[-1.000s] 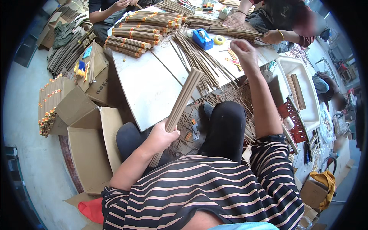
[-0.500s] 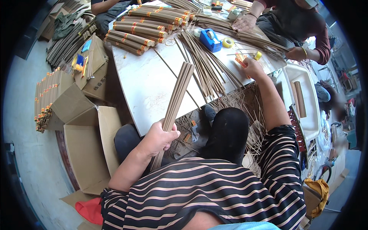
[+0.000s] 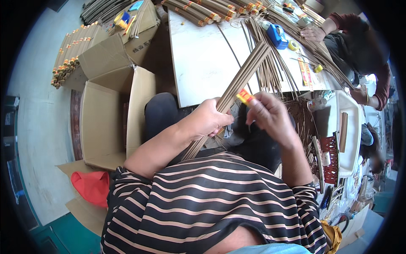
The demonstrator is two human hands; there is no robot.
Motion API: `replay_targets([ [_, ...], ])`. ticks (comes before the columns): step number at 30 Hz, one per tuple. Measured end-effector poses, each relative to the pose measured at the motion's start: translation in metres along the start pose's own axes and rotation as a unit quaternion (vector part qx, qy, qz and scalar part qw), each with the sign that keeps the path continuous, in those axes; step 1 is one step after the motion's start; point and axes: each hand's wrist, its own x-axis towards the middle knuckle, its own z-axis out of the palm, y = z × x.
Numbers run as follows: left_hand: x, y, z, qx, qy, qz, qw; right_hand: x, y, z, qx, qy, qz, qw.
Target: The person gathers thin wooden sticks, aligns them into bundles, and secures each bundle with a small paper label. The person repeats this process, placing completed bundles on the table.
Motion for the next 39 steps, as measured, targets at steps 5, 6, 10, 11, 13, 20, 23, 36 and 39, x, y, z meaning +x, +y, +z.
replay_targets([
  [5, -0.013, -0.005, 0.003, 0.002, -0.008, 0.025, 1.000, -0.010, 0.002, 0.043, -0.012, 0.007, -0.048, 0.999],
  [6, -0.016, -0.006, 0.002, -0.003, -0.013, 0.030, 0.999, -0.011, -0.001, 0.046, -0.043, 0.007, -0.048, 0.998],
  [10, -0.025, -0.011, 0.005, -0.016, -0.013, 0.055, 0.998, -0.015, -0.009, 0.054, -0.080, 0.021, -0.030, 0.996],
  [11, -0.025, -0.014, 0.006, -0.022, -0.006, 0.061, 0.998, -0.016, -0.010, 0.058, -0.095, 0.037, -0.033, 0.994],
  [13, -0.024, -0.019, 0.007, -0.018, -0.001, 0.074, 0.997, -0.018, -0.011, 0.062, -0.110, 0.054, -0.036, 0.992],
  [20, -0.030, -0.021, 0.009, 0.005, -0.001, 0.095, 0.995, -0.021, -0.006, 0.069, -0.117, 0.074, -0.034, 0.990],
  [23, -0.032, -0.020, 0.011, -0.006, -0.001, 0.093, 0.996, -0.021, 0.000, 0.069, -0.111, 0.081, -0.032, 0.990],
  [36, -0.030, -0.024, 0.007, 0.037, -0.024, 0.100, 0.994, -0.031, 0.003, 0.073, -0.068, 0.139, -0.041, 0.987],
  [39, -0.036, -0.021, 0.006, -0.038, -0.059, 0.061, 0.996, -0.033, 0.000, 0.072, -0.046, 0.132, -0.035, 0.990],
])
